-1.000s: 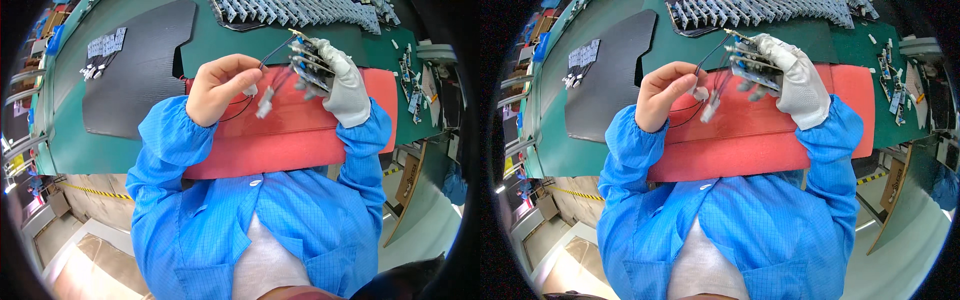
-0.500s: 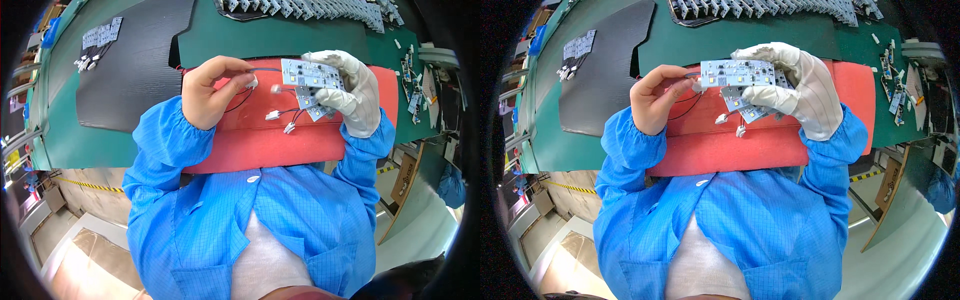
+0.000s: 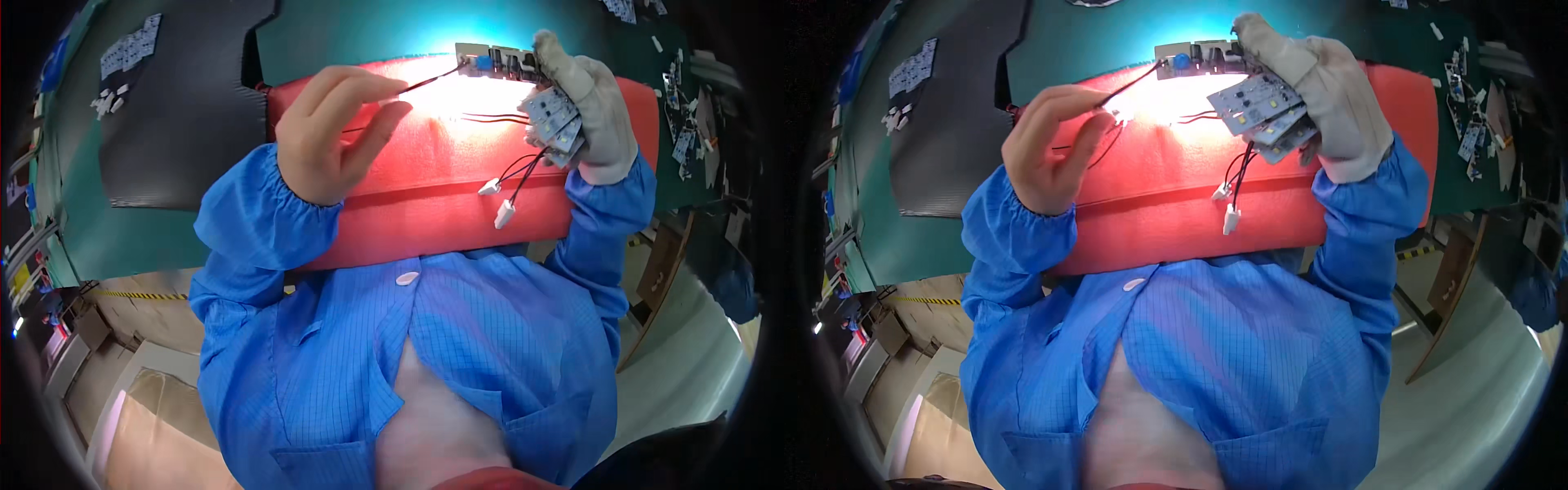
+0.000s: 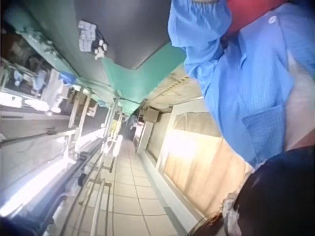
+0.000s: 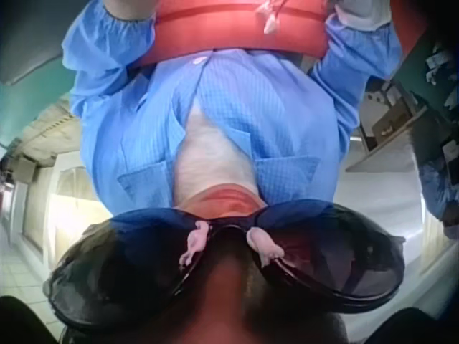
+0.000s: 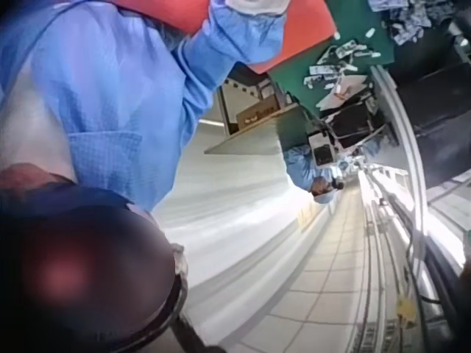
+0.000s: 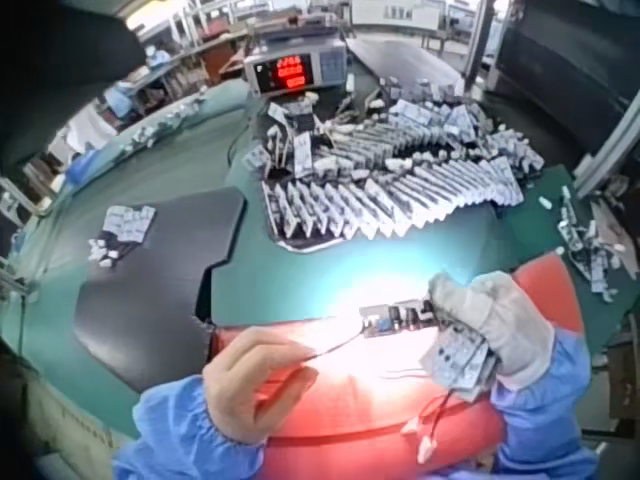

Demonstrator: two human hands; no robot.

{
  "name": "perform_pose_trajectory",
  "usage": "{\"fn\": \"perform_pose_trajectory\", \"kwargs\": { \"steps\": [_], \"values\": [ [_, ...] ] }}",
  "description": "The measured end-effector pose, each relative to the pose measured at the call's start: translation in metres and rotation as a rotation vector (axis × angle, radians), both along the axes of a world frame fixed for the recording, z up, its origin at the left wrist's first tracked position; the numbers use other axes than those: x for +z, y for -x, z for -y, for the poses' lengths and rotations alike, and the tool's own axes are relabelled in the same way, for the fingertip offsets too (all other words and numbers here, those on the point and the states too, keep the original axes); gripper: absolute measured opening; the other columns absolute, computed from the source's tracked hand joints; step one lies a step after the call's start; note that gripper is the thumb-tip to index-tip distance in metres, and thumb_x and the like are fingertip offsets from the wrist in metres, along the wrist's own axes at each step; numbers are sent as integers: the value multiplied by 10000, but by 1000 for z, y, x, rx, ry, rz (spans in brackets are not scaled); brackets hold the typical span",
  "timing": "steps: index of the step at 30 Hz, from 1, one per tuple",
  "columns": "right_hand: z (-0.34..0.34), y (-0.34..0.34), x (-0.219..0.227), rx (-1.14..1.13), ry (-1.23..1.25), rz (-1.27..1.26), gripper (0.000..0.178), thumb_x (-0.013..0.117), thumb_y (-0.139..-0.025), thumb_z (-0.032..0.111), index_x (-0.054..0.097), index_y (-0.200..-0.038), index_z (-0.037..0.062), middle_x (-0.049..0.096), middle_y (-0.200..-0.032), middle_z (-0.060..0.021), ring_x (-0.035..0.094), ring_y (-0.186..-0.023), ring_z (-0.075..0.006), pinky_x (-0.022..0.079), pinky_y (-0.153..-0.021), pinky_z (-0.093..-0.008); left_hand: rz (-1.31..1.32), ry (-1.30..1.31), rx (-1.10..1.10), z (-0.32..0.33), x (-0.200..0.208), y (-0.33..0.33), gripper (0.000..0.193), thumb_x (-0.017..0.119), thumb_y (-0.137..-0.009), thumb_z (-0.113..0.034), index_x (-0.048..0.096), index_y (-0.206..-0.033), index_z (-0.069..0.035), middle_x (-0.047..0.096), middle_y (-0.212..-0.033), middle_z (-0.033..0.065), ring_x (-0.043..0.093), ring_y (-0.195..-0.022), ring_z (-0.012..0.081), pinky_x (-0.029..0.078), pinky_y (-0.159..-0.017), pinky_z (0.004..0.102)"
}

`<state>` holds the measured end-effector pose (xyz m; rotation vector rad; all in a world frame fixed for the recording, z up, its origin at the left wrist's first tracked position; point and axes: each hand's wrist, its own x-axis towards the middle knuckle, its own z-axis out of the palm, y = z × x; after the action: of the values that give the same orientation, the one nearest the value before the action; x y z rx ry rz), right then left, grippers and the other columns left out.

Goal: Assembling electronic components and circuit boards at a factory workstation.

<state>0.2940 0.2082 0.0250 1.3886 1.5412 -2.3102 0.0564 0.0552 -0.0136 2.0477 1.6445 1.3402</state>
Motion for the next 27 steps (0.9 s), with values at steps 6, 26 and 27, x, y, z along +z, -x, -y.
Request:
{"fn": "perform_pose_trajectory", "kwargs": {
  "steps": [6, 26, 27],
  "values": [
    [2, -14, -41, 440, -1582, -85, 902, 805, -538, 151, 431, -1356, 87, 591, -879, -76, 547, -827, -197, 472, -709, -302, 47, 32, 16, 4, -5, -1, 199, 690, -735, 42, 630, -916, -16, 615, -841, 113, 626, -739, 241, 516, -625, 292],
    [9, -1, -36, -36, -829, -135, 423, 609, -873, 330, 541, -1208, 80, 546, -929, -84, 645, -740, -132, 565, -514, -224, 9, 22, -6, -2, -2, 0, 194, 693, -736, 42, 627, -917, 16, 623, -844, 124, 629, -756, 236, 511, -661, 278],
    [10, 5, -32, -251, -456, -66, 455, 607, -867, 378, 544, -1185, 58, 565, -901, -90, 645, -690, -130, 556, -493, -225, 13, 2, 2, -3, -2, 1, 193, 704, -734, 21, 631, -912, 11, 624, -846, 122, 627, -754, 235, 508, -659, 283]
  ]
}}
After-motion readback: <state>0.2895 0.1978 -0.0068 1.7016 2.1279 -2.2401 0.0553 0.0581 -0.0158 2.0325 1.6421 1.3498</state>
